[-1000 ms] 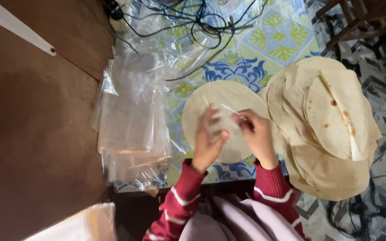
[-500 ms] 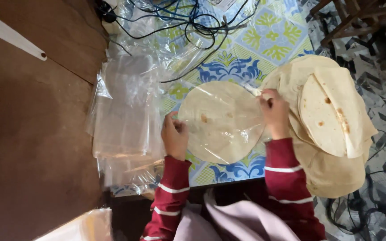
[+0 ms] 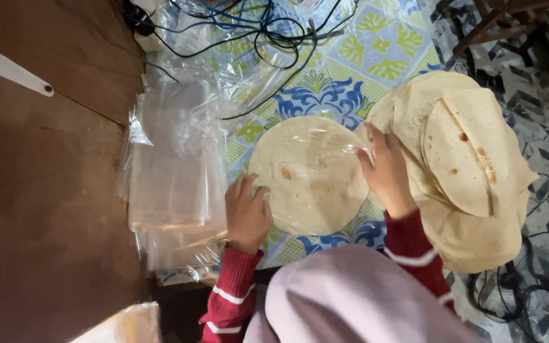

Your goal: The person packages individual tortillas by hand, placing each one into a clear plastic bag on a table and smoothing the bags flat.

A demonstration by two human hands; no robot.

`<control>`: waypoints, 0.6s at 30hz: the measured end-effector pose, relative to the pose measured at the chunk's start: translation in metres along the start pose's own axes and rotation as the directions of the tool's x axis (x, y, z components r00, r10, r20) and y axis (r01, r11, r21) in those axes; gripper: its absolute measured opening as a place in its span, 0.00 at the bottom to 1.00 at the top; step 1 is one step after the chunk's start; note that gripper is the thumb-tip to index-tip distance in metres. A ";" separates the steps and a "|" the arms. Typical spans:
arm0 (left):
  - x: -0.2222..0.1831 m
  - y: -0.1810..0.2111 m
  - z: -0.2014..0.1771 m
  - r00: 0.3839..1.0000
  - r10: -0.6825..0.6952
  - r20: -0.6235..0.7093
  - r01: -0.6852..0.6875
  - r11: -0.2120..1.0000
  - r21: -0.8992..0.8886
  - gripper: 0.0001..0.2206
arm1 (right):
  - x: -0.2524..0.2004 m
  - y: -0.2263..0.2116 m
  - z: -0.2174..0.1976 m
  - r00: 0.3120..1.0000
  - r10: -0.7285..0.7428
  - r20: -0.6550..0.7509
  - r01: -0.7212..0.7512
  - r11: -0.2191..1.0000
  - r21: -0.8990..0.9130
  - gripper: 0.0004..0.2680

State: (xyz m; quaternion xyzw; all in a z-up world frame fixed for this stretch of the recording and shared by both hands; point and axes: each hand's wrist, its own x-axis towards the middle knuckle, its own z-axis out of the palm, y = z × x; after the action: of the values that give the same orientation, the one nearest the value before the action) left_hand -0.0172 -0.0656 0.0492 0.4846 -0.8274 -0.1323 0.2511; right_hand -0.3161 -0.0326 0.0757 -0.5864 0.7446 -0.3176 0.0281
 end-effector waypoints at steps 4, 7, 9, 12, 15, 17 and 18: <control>-0.005 -0.005 0.009 1.000 -0.019 0.012 0.020 0.986 -0.165 0.08 | -0.040 0.001 -0.004 0.995 0.009 0.102 -0.006 0.999 -0.033 0.20; -0.011 -0.004 0.014 1.000 -0.016 -0.023 0.012 0.987 -0.162 0.10 | -0.054 0.005 0.002 0.995 0.014 0.103 -0.005 0.995 -0.096 0.20; -0.016 -0.008 0.015 0.999 -0.023 -0.046 0.014 0.984 -0.175 0.10 | -0.059 0.005 0.007 0.999 -0.005 0.044 0.011 0.991 -0.133 0.20; -0.021 -0.009 0.013 0.995 -0.073 -0.070 0.056 0.974 -0.220 0.09 | -0.068 0.009 0.013 0.998 -0.032 -0.052 0.022 0.983 -0.182 0.20; -0.024 0.000 0.000 0.987 -0.152 -0.056 0.134 0.959 -0.248 0.10 | -0.075 0.007 0.012 0.995 0.017 -0.095 -0.031 0.988 -0.153 0.21; -0.029 0.005 -0.007 0.981 -0.187 -0.043 0.171 0.955 -0.244 0.13 | -0.079 0.004 0.011 0.993 0.073 -0.098 -0.084 0.990 -0.112 0.22; -0.032 0.006 -0.007 0.977 -0.213 -0.008 0.205 0.949 -0.240 0.16 | -0.080 0.004 0.011 0.988 0.115 -0.099 -0.123 0.990 -0.073 0.22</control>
State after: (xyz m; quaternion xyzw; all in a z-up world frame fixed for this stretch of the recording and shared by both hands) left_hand -0.0047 -0.0347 0.0486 0.5382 -0.7452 -0.2479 0.3059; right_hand -0.2902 0.0344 0.0382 -0.5260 0.7907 -0.3131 -0.0113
